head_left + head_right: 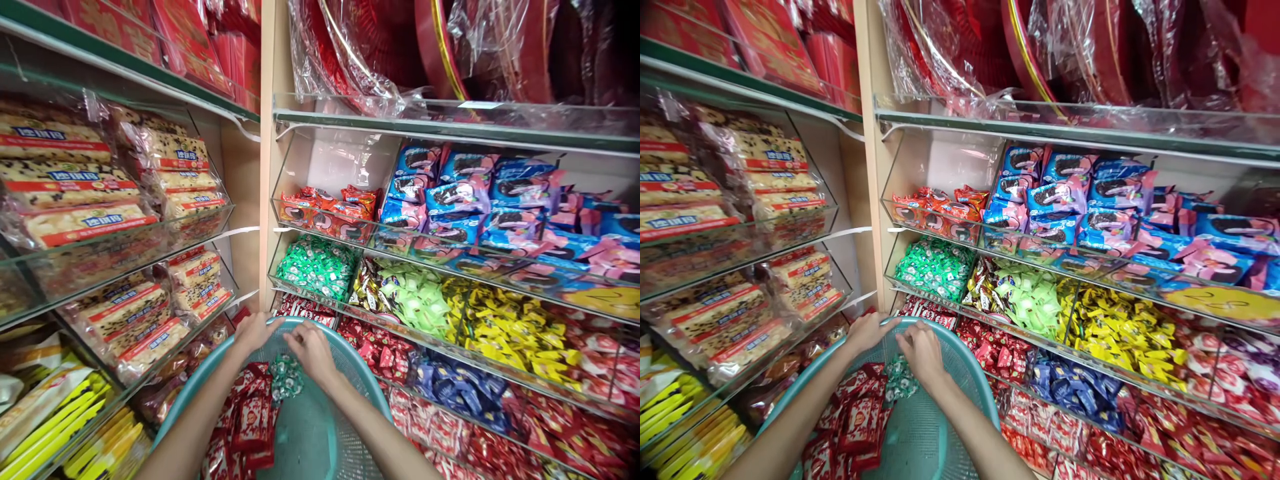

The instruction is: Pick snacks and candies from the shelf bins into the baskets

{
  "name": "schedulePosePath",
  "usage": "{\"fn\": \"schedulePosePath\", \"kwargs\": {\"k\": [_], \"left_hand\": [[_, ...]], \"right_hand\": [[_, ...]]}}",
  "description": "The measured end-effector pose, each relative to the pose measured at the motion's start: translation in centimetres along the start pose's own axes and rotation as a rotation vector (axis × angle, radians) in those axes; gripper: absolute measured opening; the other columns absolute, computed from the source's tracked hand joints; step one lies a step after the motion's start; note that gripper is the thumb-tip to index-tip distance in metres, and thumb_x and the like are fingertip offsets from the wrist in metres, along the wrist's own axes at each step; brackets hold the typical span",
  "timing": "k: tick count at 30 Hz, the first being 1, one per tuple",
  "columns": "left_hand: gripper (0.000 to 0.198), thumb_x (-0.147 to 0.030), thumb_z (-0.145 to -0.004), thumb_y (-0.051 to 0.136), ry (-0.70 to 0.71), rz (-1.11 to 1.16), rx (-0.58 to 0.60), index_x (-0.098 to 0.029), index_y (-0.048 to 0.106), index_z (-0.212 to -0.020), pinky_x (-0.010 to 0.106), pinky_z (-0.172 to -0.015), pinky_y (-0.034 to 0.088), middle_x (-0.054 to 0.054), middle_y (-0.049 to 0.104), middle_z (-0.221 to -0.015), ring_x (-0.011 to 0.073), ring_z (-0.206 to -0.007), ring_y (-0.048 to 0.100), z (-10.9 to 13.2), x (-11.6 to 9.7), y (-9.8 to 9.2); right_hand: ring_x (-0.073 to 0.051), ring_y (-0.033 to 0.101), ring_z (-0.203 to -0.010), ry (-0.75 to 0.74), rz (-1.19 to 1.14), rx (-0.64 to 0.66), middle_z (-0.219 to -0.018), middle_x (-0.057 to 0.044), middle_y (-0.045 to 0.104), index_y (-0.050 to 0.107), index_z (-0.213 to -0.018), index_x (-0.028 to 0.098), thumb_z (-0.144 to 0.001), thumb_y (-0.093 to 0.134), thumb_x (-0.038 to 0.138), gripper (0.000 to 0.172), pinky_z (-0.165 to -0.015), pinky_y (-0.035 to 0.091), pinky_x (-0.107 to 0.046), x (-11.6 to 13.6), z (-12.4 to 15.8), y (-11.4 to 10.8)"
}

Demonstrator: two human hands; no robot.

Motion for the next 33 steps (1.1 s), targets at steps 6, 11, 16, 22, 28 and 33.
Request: {"fn": "schedulePosePath", "kwargs": {"k": [6, 11, 16, 22, 28, 33], "left_hand": [[0.07, -0.072, -0.079, 0.025, 0.0, -0.001, -0.02, -0.025, 0.065, -0.114, 0.04, -0.08, 0.048, 0.016, 0.07, -0.105, 0.0348, -0.101, 0.064, 0.0, 0.0, -0.6], [0.071, -0.072, -0.079, 0.025, -0.006, 0.013, -0.01, -0.025, 0.065, -0.114, 0.042, -0.081, 0.048, 0.016, 0.07, -0.106, 0.035, -0.101, 0.064, 0.2, -0.2, -1.0], [0.069, -0.07, -0.08, 0.024, 0.0, 0.025, -0.019, -0.024, 0.067, -0.108, 0.043, -0.081, 0.048, 0.016, 0.071, -0.105, 0.0364, -0.1, 0.063, 0.6, 0.0, -1.4], [0.065, -0.069, -0.081, 0.026, -0.033, 0.018, -0.018, -0.027, 0.068, -0.107, 0.042, -0.08, 0.048, 0.014, 0.071, -0.104, 0.0362, -0.099, 0.064, 0.7, 0.2, -1.7], [0.067, -0.07, -0.08, 0.026, -0.015, 0.02, -0.014, -0.026, 0.067, -0.109, 0.042, -0.08, 0.047, 0.015, 0.071, -0.103, 0.0362, -0.1, 0.063, 0.6, -0.1, -1.7], [0.067, -0.07, -0.08, 0.026, -0.011, 0.01, -0.018, -0.026, 0.067, -0.11, 0.042, -0.08, 0.048, 0.015, 0.072, -0.103, 0.0362, -0.098, 0.064, 0.7, 0.0, -1.5]], "right_hand": [[-0.016, 0.054, -0.085, -0.151, 0.162, -0.169, -0.088, -0.005, 0.057, 0.063, -0.089, 0.019, -0.094, 0.041, 0.03, 0.026, -0.076, 0.04, -0.025, 1.9, -3.7, -8.3], [-0.019, 0.051, -0.092, -0.227, 0.542, -0.021, -0.099, -0.008, 0.055, 0.064, -0.108, 0.021, -0.091, 0.041, 0.013, 0.029, -0.075, 0.038, -0.027, 0.8, -7.7, -11.0], [-0.02, 0.048, -0.096, -0.309, 0.665, 0.199, -0.102, -0.008, 0.055, 0.067, -0.106, 0.023, -0.09, 0.044, 0.013, 0.029, -0.076, 0.036, -0.029, 0.2, -8.8, -10.5], [-0.02, 0.047, -0.097, -0.324, 0.693, 0.235, -0.101, -0.008, 0.055, 0.069, -0.098, 0.021, -0.09, 0.047, 0.015, 0.024, -0.075, 0.034, -0.029, 0.5, -8.4, -10.7], [-0.02, 0.047, -0.094, -0.355, 0.728, 0.191, -0.1, -0.009, 0.055, 0.068, -0.092, 0.018, -0.09, 0.046, 0.016, 0.023, -0.073, 0.033, -0.029, 0.0, -8.3, -10.7], [-0.019, 0.047, -0.092, -0.406, 0.741, 0.179, -0.098, -0.008, 0.056, 0.068, -0.09, 0.018, -0.091, 0.045, 0.015, 0.024, -0.073, 0.032, -0.029, -0.3, -7.9, -10.9]]}}
Point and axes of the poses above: each hand's wrist, its own z-axis away from the middle knuckle, its own y-axis out of the palm, x = y × z, the point moved 5 cm from there along -z, towards the middle knuckle
